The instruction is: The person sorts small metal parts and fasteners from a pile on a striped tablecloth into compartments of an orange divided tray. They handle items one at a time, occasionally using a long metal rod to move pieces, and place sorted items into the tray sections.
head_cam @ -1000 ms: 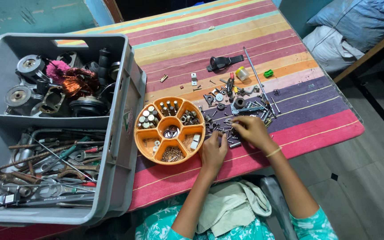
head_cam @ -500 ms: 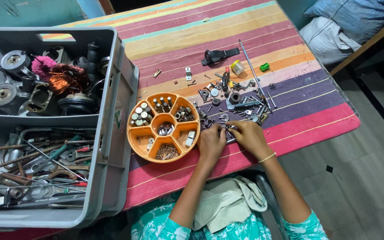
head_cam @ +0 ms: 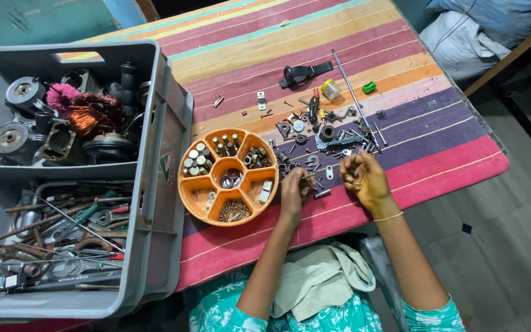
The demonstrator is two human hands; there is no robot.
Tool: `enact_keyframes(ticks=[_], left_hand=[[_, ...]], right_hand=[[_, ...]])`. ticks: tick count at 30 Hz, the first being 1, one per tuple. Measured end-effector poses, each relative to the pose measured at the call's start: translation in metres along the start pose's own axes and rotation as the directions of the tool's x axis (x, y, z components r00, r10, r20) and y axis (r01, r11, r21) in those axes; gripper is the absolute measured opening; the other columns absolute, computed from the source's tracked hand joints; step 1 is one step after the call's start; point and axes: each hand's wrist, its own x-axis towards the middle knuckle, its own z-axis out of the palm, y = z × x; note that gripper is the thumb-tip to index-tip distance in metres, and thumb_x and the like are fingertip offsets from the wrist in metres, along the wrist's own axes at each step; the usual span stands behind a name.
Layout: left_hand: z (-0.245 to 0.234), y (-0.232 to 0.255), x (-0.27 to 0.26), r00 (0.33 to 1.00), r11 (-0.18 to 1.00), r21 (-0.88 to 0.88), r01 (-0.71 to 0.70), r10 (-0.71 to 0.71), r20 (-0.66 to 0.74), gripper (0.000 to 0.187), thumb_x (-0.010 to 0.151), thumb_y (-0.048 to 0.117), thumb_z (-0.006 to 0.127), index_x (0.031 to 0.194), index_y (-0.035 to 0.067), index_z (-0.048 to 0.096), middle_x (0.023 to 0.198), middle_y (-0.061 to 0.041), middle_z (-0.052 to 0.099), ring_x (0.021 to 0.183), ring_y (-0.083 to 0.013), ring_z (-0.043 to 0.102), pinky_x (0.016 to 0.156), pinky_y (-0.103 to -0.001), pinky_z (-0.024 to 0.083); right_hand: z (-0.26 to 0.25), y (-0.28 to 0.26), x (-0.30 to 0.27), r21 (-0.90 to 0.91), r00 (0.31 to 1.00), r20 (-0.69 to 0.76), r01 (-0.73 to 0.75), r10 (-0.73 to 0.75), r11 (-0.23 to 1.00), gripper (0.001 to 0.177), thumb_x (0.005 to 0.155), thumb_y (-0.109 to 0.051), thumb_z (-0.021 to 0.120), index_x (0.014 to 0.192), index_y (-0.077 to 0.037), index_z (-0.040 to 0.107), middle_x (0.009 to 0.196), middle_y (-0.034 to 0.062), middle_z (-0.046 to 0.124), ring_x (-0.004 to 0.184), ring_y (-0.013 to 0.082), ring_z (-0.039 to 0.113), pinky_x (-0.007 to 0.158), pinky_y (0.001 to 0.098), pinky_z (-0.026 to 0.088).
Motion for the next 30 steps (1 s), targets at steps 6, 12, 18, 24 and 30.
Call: enact_keyframes(ticks=[6, 12, 18, 24, 30], left_hand=[[-0.005, -0.003, -0.002, 0.983, 0.928, -0.329, 0.175, -0.148, 0.106, 0.026, 0.098, 0.014, 0.069, 0.08, 0.015, 0.05, 0.077, -0.002, 0.066, 0.052, -0.0046, 0.051, 0.039, -0.016, 0.029], [0.0, 0.005, -0.009, 0.991, 0.991, -0.119, -0.065, 0.077, 0.106, 0.025, 0.096, 0.012, 0.07, 0.086, 0.014, 0.048, 0.073, 0.006, 0.049, 0.061, -0.0006, 0.045, 0.052, -0.019, 0.034], [0.001, 0.011, -0.024, 0.993, 0.96, 0.254, -0.113, 0.117, -0.001, 0.026, 0.104, 0.035, 0.063, 0.096, 0.01, 0.06, 0.079, 0.003, 0.056, 0.069, -0.0028, 0.05, 0.059, -0.021, 0.041], [0.011, -0.015, -0.02, 0.906, 0.669, -0.672, 0.318, -0.423, 0.007, 0.04, 0.103, 0.049, 0.044, 0.098, 0.014, 0.064, 0.088, -0.001, 0.064, 0.081, -0.012, 0.064, 0.073, -0.029, 0.054], [-0.013, -0.016, -0.016, 0.88, 0.676, -0.629, 0.385, -0.474, 0.03, 0.027, 0.101, 0.031, 0.051, 0.1, 0.009, 0.065, 0.089, -0.004, 0.065, 0.08, -0.0159, 0.067, 0.072, -0.031, 0.057]], right_hand=[[0.013, 0.023, -0.006, -0.856, 0.932, 0.216, 0.324, -0.291, 0.403, 0.026, 0.091, -0.029, 0.076, 0.086, -0.004, 0.075, 0.065, 0.0067, 0.061, 0.056, 0.0139, 0.051, 0.05, 0.0314, 0.039], [0.032, 0.028, -0.013, -0.964, 0.918, 0.252, 0.267, -0.306, 0.01, 0.021, 0.087, -0.025, 0.075, 0.09, -0.005, 0.076, 0.065, 0.0112, 0.065, 0.057, 0.0221, 0.062, 0.054, 0.0374, 0.046], [0.045, 0.025, -0.012, -0.747, 0.939, 0.183, 0.325, -0.29, 0.581, 0.011, 0.093, -0.012, 0.069, 0.095, -0.002, 0.071, 0.072, 0.0025, 0.062, 0.064, 0.0096, 0.056, 0.057, 0.0306, 0.045], [0.109, 0.048, -0.047, -0.711, 0.804, 0.327, 0.556, -0.496, 0.431, 0.014, 0.09, -0.007, 0.063, 0.101, 0.002, 0.063, 0.092, 0.0109, 0.063, 0.084, 0.0161, 0.062, 0.072, 0.0314, 0.052], [0.113, 0.025, -0.06, -0.689, 0.712, 0.435, 0.657, -0.55, 0.305, 0.012, 0.094, -0.008, 0.066, 0.102, 0.001, 0.067, 0.099, 0.0139, 0.068, 0.091, 0.027, 0.07, 0.08, 0.0355, 0.055]])
